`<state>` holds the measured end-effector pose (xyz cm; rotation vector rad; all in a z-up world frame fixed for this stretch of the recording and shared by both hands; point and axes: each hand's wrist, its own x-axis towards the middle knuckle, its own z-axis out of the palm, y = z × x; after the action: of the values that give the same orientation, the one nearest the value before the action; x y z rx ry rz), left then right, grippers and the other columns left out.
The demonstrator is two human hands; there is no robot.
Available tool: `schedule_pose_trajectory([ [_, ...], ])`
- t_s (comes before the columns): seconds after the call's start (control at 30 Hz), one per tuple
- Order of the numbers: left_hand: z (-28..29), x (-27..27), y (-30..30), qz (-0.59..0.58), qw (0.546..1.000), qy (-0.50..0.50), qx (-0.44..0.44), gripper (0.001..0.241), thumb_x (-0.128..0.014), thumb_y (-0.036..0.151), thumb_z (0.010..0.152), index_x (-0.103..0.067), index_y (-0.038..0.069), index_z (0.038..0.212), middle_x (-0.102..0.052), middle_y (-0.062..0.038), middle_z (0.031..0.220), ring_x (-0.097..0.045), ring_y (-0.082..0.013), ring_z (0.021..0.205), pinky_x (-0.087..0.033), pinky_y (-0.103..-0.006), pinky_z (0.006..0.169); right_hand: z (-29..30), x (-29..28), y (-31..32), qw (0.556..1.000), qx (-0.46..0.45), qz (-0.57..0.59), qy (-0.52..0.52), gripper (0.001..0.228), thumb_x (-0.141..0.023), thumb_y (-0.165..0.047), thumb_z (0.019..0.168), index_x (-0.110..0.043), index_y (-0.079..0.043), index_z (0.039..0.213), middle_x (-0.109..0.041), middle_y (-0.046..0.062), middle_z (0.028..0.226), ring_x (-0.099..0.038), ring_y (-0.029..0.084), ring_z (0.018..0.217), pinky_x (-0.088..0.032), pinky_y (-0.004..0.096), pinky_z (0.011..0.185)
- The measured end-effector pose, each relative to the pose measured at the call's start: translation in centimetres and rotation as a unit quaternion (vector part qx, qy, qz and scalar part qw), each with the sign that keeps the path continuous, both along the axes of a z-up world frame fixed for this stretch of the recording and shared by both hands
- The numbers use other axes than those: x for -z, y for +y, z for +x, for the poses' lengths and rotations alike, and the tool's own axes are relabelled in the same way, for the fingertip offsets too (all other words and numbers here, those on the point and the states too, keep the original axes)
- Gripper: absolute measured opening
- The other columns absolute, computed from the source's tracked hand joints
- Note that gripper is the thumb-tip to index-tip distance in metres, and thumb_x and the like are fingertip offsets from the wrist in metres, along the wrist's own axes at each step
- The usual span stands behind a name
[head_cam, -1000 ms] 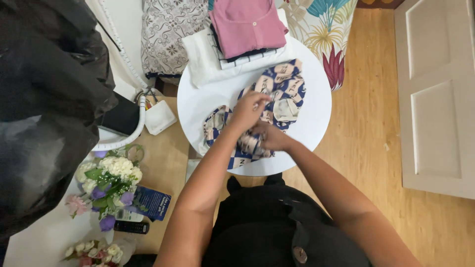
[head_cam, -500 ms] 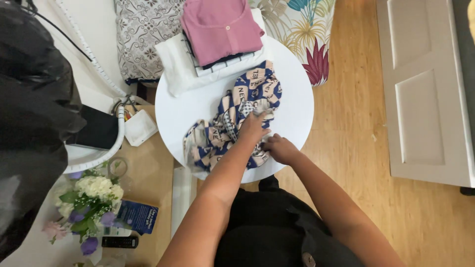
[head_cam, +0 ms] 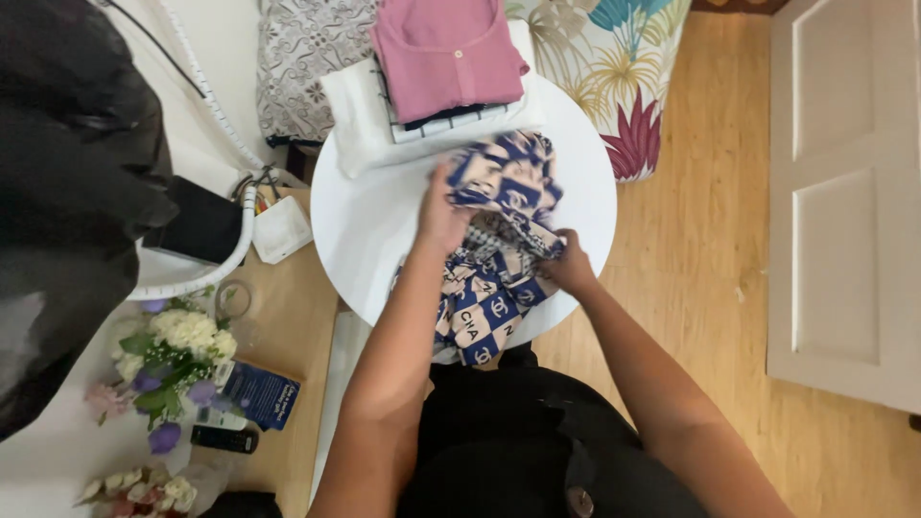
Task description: The person folds a pink shirt on a white round table, smoothing it out and folding it into a neat rectangle. They then pick up a patterned blue and white shirt from a pile on a nearby chair and fold it on the same table.
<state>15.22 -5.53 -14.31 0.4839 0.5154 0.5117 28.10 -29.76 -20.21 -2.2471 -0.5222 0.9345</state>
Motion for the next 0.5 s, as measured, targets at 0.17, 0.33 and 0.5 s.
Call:
schedule_pose_trajectory([
  [0.17,-7.3,-3.5,5.1,0.038,0.992,-0.075,-0.092,0.037,-0.057,0.031,0.100,-0.063,0.006,0.127,-0.072,-0.010,0.117,-0.069,-0.0239,0.104,-0.058,-0.0384,0.086,6.8,-5.6,5.9,0.979,0.035,0.153,-0.127,0.038,-0.067,-0.002,0.081,-0.072,-0.007,0.118,-0.074,0.014,0.088,-0.068,0.022,0.074,-0.054,0.037,0.065],
  [0.33,-12.8,-5.4,7.9,0.038,0.959,-0.203,-0.192,0.028,-0.056,0.007,0.099,-0.062,-0.001,0.125,-0.071,-0.013,0.126,-0.068,-0.0256,0.116,-0.057,-0.0424,0.105,2.8,-24.2,9.0,0.805,0.088,0.434,-0.395,0.024,-0.070,0.008,0.085,-0.071,-0.006,0.104,-0.059,0.009,0.102,-0.055,0.022,0.098,-0.046,0.034,0.089],
  [0.5,-17.5,-4.0,7.9,-0.048,0.964,-0.165,-0.202,0.036,-0.055,0.028,0.098,-0.066,0.000,0.118,-0.071,-0.019,0.120,-0.067,-0.0335,0.114,-0.053,-0.0481,0.104,-0.2,-22.1,8.0,0.735,-0.023,0.373,-0.566,0.038,-0.078,0.006,0.076,-0.067,-0.003,0.111,-0.052,0.012,0.105,-0.053,0.033,0.104,-0.046,0.042,0.096],
])
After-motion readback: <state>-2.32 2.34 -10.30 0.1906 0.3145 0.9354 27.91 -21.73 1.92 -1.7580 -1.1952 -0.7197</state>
